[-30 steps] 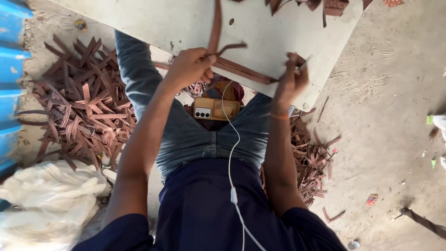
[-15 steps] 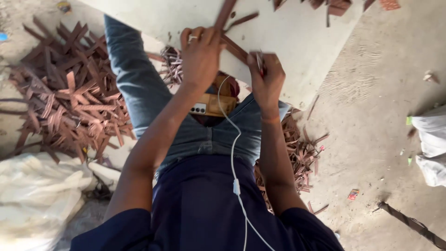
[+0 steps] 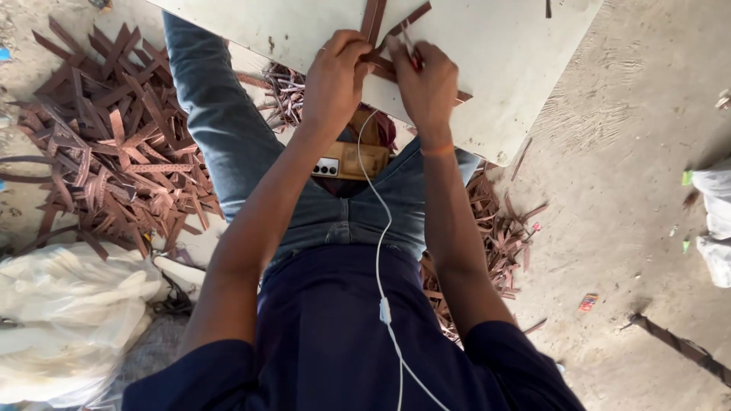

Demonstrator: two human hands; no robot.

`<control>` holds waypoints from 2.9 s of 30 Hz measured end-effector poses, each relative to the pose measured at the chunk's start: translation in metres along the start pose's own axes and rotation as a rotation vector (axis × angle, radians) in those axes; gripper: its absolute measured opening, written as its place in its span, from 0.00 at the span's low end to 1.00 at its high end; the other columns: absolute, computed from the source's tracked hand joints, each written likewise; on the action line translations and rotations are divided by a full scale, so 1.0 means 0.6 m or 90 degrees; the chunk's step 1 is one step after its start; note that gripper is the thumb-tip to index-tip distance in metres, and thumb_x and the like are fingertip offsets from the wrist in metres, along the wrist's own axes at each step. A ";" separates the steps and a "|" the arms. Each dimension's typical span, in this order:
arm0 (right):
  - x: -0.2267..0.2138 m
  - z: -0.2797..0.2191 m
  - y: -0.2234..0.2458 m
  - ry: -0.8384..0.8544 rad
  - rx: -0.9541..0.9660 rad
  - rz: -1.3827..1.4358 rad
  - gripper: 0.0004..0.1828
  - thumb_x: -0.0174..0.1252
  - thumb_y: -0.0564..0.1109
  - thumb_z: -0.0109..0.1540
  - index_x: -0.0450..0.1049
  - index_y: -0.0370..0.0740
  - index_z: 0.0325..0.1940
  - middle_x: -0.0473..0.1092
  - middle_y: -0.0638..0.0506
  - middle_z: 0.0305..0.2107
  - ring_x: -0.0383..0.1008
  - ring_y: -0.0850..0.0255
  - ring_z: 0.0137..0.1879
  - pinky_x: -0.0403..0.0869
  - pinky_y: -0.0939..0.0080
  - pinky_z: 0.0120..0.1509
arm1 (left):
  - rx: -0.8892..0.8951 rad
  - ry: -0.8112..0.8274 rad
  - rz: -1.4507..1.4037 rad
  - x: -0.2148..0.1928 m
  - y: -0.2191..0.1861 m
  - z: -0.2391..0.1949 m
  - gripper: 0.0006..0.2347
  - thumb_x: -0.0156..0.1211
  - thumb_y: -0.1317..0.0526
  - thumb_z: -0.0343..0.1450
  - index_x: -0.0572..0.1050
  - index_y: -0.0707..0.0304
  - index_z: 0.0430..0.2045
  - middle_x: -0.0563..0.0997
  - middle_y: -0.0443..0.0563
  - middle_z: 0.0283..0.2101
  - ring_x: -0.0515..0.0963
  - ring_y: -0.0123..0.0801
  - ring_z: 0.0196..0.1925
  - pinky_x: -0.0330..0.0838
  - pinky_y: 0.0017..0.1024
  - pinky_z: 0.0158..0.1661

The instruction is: The person trims and cuts the ends of leather straps for shoe components using a hand-held blade.

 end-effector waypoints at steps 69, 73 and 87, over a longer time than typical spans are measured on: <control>-0.093 -0.132 -0.044 0.016 0.123 0.800 0.11 0.49 0.42 0.75 0.75 0.40 0.42 0.77 0.49 0.39 0.53 0.73 0.19 0.56 0.69 0.19 | -0.528 -0.096 -0.436 -0.110 0.182 -0.249 0.13 0.56 0.59 0.78 0.78 0.76 0.38 0.86 0.61 0.36 0.90 0.40 0.35 0.89 0.31 0.36; -0.045 -0.147 0.026 0.255 -0.071 0.349 0.07 0.56 0.41 0.73 0.79 0.40 0.52 0.78 0.50 0.41 0.59 0.70 0.24 0.59 0.68 0.26 | -0.562 0.024 -0.361 -0.040 0.207 -0.234 0.12 0.57 0.61 0.77 0.79 0.77 0.44 0.86 0.59 0.36 0.89 0.35 0.34 0.86 0.28 0.35; -0.026 -0.115 0.046 0.128 -0.197 0.063 0.17 0.65 0.33 0.62 0.76 0.38 0.56 0.75 0.47 0.45 0.83 0.56 0.44 0.79 0.61 0.40 | -0.381 0.003 -0.433 -0.057 0.044 -0.128 0.13 0.62 0.57 0.77 0.78 0.71 0.47 0.84 0.49 0.37 0.83 0.23 0.34 0.78 0.22 0.33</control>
Point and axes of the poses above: each hand's wrist, its own z-axis towards the middle knuckle, its own x-axis out of the palm, y = z × x, the point moved 5 cm from there along z, towards the middle knuckle
